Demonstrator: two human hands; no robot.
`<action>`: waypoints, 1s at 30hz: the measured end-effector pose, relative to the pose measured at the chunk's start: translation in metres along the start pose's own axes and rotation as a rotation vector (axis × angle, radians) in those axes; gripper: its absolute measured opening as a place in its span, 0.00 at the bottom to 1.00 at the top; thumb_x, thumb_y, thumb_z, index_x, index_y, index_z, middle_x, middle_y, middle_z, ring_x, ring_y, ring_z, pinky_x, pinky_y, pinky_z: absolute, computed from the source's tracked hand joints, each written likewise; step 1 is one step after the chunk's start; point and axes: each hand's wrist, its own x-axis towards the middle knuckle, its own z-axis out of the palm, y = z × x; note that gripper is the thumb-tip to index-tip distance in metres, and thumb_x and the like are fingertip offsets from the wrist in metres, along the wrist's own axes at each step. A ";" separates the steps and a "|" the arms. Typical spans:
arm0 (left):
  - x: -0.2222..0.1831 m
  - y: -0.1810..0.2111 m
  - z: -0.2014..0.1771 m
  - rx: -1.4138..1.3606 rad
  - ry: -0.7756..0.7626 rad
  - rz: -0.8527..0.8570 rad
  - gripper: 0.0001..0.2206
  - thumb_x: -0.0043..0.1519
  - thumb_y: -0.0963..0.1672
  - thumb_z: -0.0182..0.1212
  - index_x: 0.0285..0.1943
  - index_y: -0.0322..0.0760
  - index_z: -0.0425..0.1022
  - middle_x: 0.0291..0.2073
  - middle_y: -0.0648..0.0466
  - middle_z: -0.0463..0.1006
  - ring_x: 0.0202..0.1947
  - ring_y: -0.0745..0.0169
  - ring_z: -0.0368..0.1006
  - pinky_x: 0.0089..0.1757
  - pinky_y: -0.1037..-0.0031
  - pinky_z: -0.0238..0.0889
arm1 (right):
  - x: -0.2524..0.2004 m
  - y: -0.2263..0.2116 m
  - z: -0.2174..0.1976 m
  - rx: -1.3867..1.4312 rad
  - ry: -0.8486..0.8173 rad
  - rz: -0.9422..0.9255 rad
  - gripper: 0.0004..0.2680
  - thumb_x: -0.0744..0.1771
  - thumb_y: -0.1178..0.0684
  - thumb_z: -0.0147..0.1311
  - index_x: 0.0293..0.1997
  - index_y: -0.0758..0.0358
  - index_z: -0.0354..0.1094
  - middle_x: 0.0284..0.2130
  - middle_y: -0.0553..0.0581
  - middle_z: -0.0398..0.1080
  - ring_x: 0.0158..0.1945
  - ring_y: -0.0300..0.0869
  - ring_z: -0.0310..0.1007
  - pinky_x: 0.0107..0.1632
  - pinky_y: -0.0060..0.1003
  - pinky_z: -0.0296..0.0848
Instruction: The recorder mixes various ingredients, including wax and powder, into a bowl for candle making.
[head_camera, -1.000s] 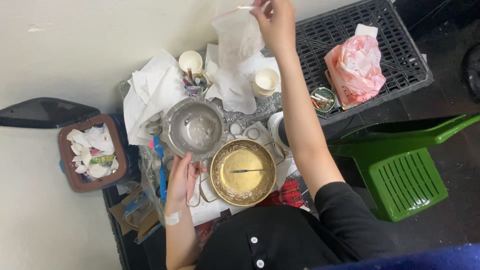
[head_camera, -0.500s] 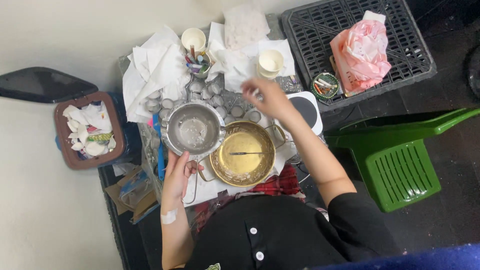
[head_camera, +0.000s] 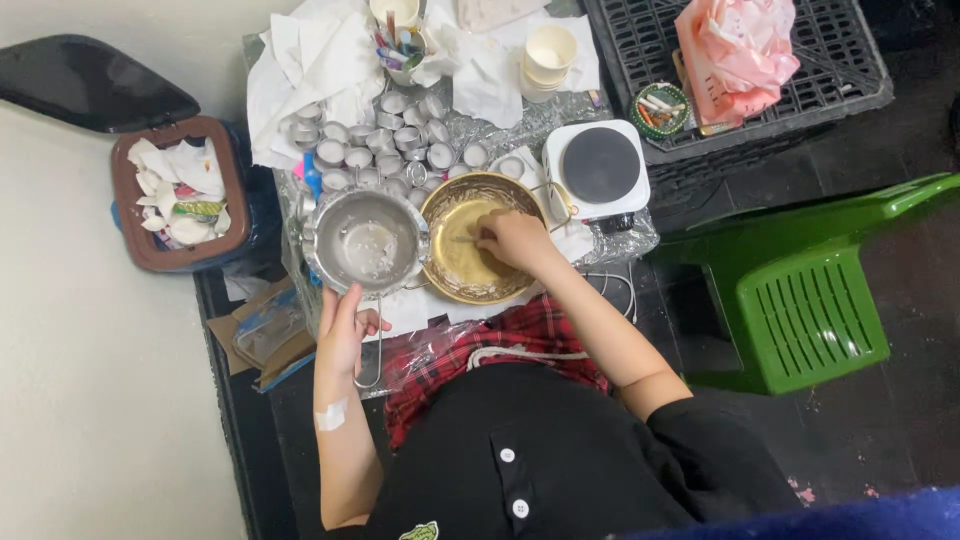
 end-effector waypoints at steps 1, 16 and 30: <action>0.002 -0.008 -0.004 -0.023 -0.004 0.011 0.28 0.70 0.47 0.49 0.80 0.46 0.46 0.58 0.51 0.73 0.25 0.64 0.72 0.28 0.78 0.57 | -0.001 0.002 -0.003 0.040 0.078 -0.018 0.06 0.63 0.50 0.62 0.41 0.53 0.77 0.36 0.55 0.77 0.40 0.51 0.78 0.42 0.46 0.74; -0.027 -0.042 -0.002 -0.089 -0.046 0.028 0.25 0.70 0.47 0.51 0.76 0.43 0.55 0.55 0.56 0.74 0.25 0.66 0.72 0.30 0.78 0.59 | -0.033 -0.003 -0.027 0.474 0.247 -0.037 0.06 0.70 0.49 0.54 0.45 0.56 0.75 0.26 0.55 0.73 0.27 0.43 0.69 0.33 0.39 0.67; -0.031 -0.039 -0.026 -0.164 0.024 0.065 0.20 0.71 0.48 0.50 0.71 0.42 0.60 0.51 0.55 0.75 0.25 0.65 0.71 0.29 0.78 0.58 | -0.064 0.007 -0.026 -0.141 0.530 0.338 0.19 0.61 0.43 0.69 0.43 0.65 0.64 0.31 0.60 0.75 0.34 0.56 0.77 0.33 0.50 0.72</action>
